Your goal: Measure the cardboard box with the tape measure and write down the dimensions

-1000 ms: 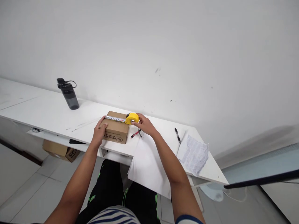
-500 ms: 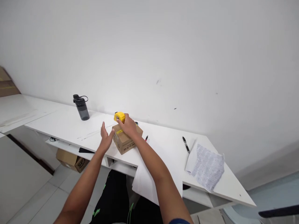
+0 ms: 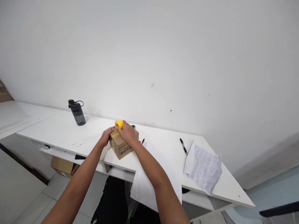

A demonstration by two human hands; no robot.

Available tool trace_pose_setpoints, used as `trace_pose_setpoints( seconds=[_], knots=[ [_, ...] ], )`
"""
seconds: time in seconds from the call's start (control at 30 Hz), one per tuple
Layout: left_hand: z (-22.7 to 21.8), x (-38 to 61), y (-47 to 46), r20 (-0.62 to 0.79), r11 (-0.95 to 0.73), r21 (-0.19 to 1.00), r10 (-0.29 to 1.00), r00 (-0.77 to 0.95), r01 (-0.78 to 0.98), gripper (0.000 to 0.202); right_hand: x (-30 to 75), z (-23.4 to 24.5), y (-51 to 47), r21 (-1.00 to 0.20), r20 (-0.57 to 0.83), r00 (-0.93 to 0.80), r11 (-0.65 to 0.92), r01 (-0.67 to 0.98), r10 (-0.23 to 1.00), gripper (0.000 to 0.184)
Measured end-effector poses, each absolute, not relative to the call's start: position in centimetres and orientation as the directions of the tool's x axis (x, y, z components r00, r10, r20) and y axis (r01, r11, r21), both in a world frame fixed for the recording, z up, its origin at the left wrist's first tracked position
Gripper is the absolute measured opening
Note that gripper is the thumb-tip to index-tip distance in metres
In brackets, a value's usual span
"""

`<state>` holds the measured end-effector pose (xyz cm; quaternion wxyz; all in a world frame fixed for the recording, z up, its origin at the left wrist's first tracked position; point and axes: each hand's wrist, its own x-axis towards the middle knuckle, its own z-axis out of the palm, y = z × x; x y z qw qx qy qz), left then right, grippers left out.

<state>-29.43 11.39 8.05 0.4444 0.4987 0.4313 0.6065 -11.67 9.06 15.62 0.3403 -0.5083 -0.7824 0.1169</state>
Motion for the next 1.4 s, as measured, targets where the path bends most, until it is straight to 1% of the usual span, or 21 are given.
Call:
trace_pose_setpoints(
  seconds=[0.07,0.13,0.23,0.33,0.53,0.73,0.83,0.93,0.97,1.03,1.1,1.17,1.23,1.27,1.33,1.4],
  knots=[
    [8.1,-29.4,11.4,0.221,-0.237,0.965,0.965,-0.141,-0.114,0.049,-10.0,15.2,7.5,-0.536,0.419,-0.232,0.446,0.717,0.878,0.042],
    [8.1,-29.2,11.4,0.232,-0.251,0.961,0.96,-0.155,-0.118,0.049,-7.8,14.4,5.6,-0.565,0.417,-0.192,0.419,0.711,0.888,0.047],
    [8.2,-29.0,11.3,0.238,-0.257,0.958,0.961,-0.144,-0.128,0.051,-4.4,12.9,2.8,-0.604,0.383,-0.088,0.321,0.729,0.92,0.056],
    [8.2,-29.0,11.3,0.218,-0.237,0.962,0.966,-0.139,-0.139,0.053,-2.5,12.0,1.2,-0.585,0.382,-0.043,0.277,0.762,0.923,0.056],
    [8.3,-28.5,10.9,0.239,-0.265,0.955,0.953,-0.184,-0.135,0.048,-3.7,12.9,2.6,-0.547,0.393,-0.1,0.32,0.773,0.914,0.057],
    [8.1,-28.5,9.5,0.241,-0.275,0.942,0.953,-0.183,-0.193,0.051,-9.5,15.5,7.0,-0.531,0.385,-0.273,0.454,0.716,0.882,0.047],
    [7.5,-29.6,8.0,0.228,-0.268,0.941,0.954,-0.196,-0.205,0.058,-11.8,17.1,8.9,-0.526,0.358,-0.363,0.507,0.683,0.86,0.046],
    [6.6,-32.1,5.6,0.202,-0.233,0.952,0.965,-0.166,-0.199,0.068,-12.0,18.8,10.2,-0.547,0.433,-0.405,0.592,0.592,0.805,0.049],
    [6.2,-33.0,4.9,0.195,-0.226,0.958,0.965,-0.175,-0.179,0.07,-11.7,19.3,10.4,-0.582,0.46,-0.41,0.616,0.531,0.788,0.05],
    [5.4,-34.9,3.5,0.204,-0.234,0.966,0.949,-0.24,-0.105,0.069,-10.9,19.7,10.7,-0.693,0.473,-0.445,0.633,0.344,0.76,0.053],
    [4.7,-36.1,2.5,0.254,-0.265,0.964,0.913,-0.319,0.011,0.064,-10.4,19.5,10.5,-0.805,0.436,-0.521,0.577,0.139,0.734,0.053],
    [3.9,-36.6,2.0,0.308,-0.266,0.951,0.868,-0.39,0.158,0.058,-10.6,18.7,9.8,-0.884,0.369,-0.599,0.467,0.01,0.711,0.053],
    [3.2,-36.4,1.8,0.314,-0.212,0.941,0.838,-0.446,0.265,0.052,-11.4,17.6,8.9,-0.926,0.3,-0.661,0.376,-0.028,0.688,0.054],
    [2.9,-36.0,1.8,0.299,-0.173,0.941,0.827,-0.476,0.291,0.05,-11.9,17.2,8.4,-0.935,0.279,-0.681,0.353,-0.032,0.677,0.055],
    [2.6,-35.2,2.1,0.269,-0.111,0.945,0.798,-0.54,0.307,0.048,-12.9,16.6,7.7,-0.938,0.268,-0.686,0.345,-0.026,0.676,0.056],
    [2.9,-34.4,2.5,0.269,-0.07,0.94,0.755,-0.598,0.334,0.046,-13.7,16.5,7.4,-0.934,0.277,-0.665,0.356,-0.017,0.694,0.057]
  ],
)
